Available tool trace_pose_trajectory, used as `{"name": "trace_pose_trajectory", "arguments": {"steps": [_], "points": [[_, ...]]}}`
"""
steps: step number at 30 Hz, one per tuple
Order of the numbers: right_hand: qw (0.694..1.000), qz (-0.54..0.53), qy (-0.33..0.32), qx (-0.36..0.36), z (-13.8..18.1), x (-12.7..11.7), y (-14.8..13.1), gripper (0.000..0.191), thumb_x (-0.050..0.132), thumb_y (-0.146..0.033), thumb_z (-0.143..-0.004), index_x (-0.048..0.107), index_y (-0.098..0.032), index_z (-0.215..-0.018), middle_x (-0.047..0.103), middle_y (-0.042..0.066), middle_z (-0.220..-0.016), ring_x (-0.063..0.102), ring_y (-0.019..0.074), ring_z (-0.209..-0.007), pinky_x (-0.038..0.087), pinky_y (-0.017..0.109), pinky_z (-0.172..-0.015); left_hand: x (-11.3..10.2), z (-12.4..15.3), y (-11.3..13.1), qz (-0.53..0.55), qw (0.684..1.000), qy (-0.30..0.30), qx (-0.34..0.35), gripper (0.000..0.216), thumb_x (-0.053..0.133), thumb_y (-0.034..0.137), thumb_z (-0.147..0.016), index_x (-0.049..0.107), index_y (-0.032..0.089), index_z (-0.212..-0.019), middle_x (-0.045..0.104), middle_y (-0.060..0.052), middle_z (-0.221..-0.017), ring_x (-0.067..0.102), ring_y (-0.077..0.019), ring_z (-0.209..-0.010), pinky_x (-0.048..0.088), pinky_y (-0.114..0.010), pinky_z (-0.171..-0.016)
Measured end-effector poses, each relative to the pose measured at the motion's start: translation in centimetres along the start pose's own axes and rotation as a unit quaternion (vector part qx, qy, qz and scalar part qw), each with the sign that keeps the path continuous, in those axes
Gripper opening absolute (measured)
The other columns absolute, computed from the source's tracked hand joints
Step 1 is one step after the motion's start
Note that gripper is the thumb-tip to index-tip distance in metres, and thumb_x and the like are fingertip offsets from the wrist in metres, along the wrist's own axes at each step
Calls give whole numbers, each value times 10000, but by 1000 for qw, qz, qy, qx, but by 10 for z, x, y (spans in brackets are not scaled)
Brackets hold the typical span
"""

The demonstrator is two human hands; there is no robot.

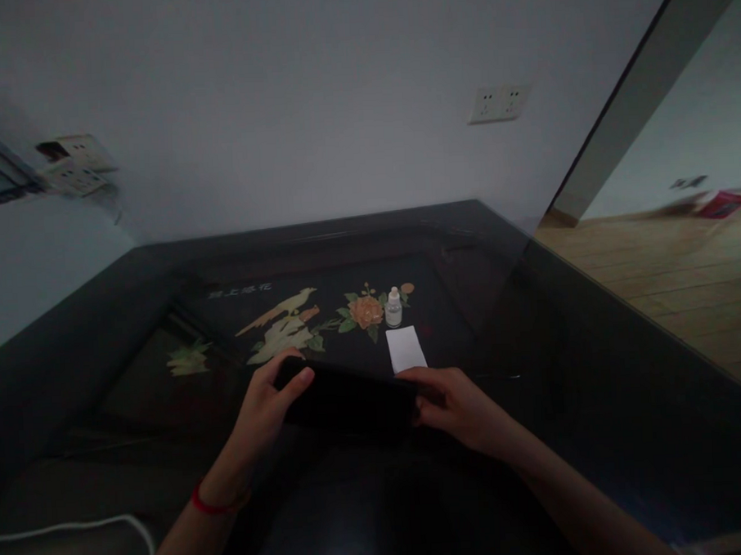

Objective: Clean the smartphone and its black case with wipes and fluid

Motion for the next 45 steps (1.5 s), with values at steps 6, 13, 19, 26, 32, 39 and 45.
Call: {"name": "trace_pose_trajectory", "arguments": {"steps": [6, 13, 19, 26, 32, 39, 45], "points": [[1000, -6, -12, 8, 2, 3, -1, 329, 535, -142, -749, 641, -174, -1059, 619, 16, -791, 570, 137, -687, 466, 257, -627, 2, -2, 1, -9, 1000, 0, -12, 261, 680, 431, -670, 568, 195, -672, 473, 19, -608, 414, -129, -556, 342, -233, -512], [1000, 21, 2, -1, 2, 2, 0, 323, 493, -145, -781, 624, -176, -1074, 631, 21, -803, 603, 148, -697, 492, 269, -633, 6, -2, 2, -13, 1000, -28, -8, 295, 658, 447, -695, 517, 194, -639, 438, 34, -599, 392, -117, -547, 334, -226, -519], [999, 37, 0, 9, 2, 2, 0, 330, 472, -120, -779, 606, -156, -1078, 648, 44, -846, 624, 167, -740, 504, 291, -670, 9, -2, 8, -17, 999, -43, -3, 297, 655, 445, -700, 524, 192, -618, 451, 30, -593, 404, -124, -559, 338, -230, -535], [1000, 16, 3, 17, 3, 2, 1, 330, 482, -116, -779, 592, -142, -1088, 629, 51, -859, 628, 166, -728, 525, 308, -667, 7, -4, -1, -15, 998, -59, 1, 295, 648, 446, -709, 520, 195, -621, 449, 38, -584, 396, -116, -539, 333, -230, -539], [1000, 3, -9, 25, 8, 5, -7, 284, 479, -104, -785, 601, -148, -1038, 607, 30, -835, 600, 127, -690, 513, 259, -635, 7, -3, 1, -32, 997, -70, 2, 318, 622, 464, -729, 498, 189, -628, 434, 39, -592, 387, -111, -540, 326, -227, -526], [1000, 8, -13, 25, 5, 3, -4, 315, 458, -70, -771, 598, -144, -1043, 587, 17, -786, 586, 120, -674, 501, 250, -629, 9, -2, 8, -87, 993, -80, -1, 330, 594, 477, -742, 473, 190, -635, 423, 45, -602, 395, -115, -561, 333, -227, -534], [997, -44, -58, 5, 3, 6, 5, 308, 483, -168, -809, 599, -161, -1094, 588, 22, -838, 577, 120, -680, 509, 267, -638, 8, -3, 16, -165, 984, -70, 21, 306, 584, 469, -750, 487, 196, -650, 490, 29, -628, 466, -139, -607, 372, -240, -570]]}}
Point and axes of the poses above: each hand's wrist, its own z-axis away from the middle knuckle, its own x-axis out of the palm, y = z × x, the point moved 6 cm from there along -z, towards the middle knuckle
